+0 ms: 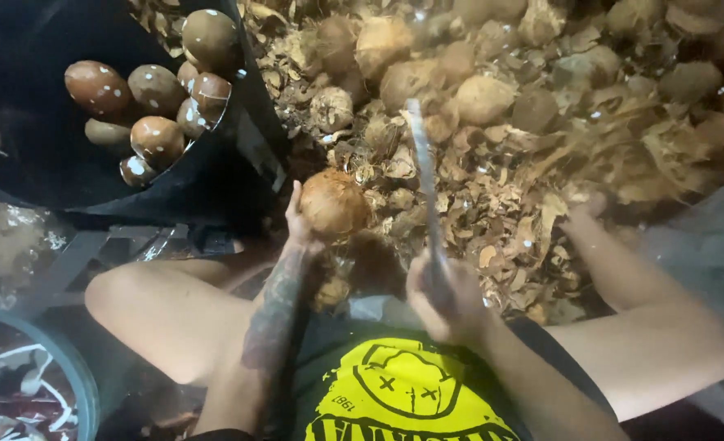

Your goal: The person sits on the floor and uses a machete to peel the fibrous husk off several coconuts. They rotate each coconut while striking it with the blade, then place the peeled coconuts into a nearby black bucket. The workspace is covered with coconut husk debris.

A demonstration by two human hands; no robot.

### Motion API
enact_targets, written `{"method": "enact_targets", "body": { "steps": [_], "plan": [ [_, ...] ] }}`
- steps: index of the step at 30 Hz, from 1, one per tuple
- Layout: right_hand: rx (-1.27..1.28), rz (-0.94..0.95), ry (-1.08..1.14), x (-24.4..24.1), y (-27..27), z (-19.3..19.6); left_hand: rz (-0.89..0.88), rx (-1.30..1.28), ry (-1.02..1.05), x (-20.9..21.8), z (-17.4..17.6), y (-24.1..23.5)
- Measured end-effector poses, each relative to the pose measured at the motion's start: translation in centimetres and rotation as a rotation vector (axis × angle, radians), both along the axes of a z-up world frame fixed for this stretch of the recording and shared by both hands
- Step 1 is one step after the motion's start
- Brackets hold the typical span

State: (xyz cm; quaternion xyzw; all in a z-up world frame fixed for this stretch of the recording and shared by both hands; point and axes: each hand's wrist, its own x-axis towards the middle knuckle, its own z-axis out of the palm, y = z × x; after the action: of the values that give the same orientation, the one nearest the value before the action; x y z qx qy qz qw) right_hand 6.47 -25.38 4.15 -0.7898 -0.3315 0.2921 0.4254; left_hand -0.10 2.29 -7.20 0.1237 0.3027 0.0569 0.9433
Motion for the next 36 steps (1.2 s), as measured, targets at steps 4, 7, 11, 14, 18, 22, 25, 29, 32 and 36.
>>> {"method": "enact_targets", "body": {
  "steps": [4,7,11,14,18,22,25,29,32,36],
  "plan": [
    [-0.022,0.128,-0.05,-1.0,0.6,-2.7,0.017,0.039,0.114,-0.3,-4.1,0.4],
    [-0.051,0.239,-0.105,-1.9,-0.7,-4.9,0.011,0.081,0.16,0.1,-4.3,-0.1],
    [-0.192,-0.019,0.191,-2.1,-1.7,-5.7,-0.046,0.08,0.134,-0.1,1.1,-0.3],
    [-0.075,-0.118,0.14,-2.4,-0.9,0.6,0.007,0.005,0.124,-0.9,1.4,-0.6],
    [0.417,-0.072,-0.072,-1.0,-0.2,0.9,0.128,-0.016,0.081,-1.3,1.2,-0.8],
    [0.947,0.005,-0.338,-1.8,-0.6,-3.4,0.119,0.013,0.042,-1.0,0.1,-0.1],
    [-0.136,0.115,0.001,-2.4,-0.6,-7.1,0.139,-0.011,-0.108,-0.4,-1.5,0.6],
    [-0.453,-0.178,0.324,-2.5,-1.0,-4.3,0.041,0.009,-0.107,-0.9,8.4,-0.6],
    [0.026,-0.155,0.13,-2.2,-0.7,2.3,0.039,0.054,0.079,-1.8,5.5,-1.7],
    [0.708,-0.1,-0.127,-2.3,-1.7,1.3,0.076,0.123,0.211,-1.8,-0.3,-1.6]
  ]
}}
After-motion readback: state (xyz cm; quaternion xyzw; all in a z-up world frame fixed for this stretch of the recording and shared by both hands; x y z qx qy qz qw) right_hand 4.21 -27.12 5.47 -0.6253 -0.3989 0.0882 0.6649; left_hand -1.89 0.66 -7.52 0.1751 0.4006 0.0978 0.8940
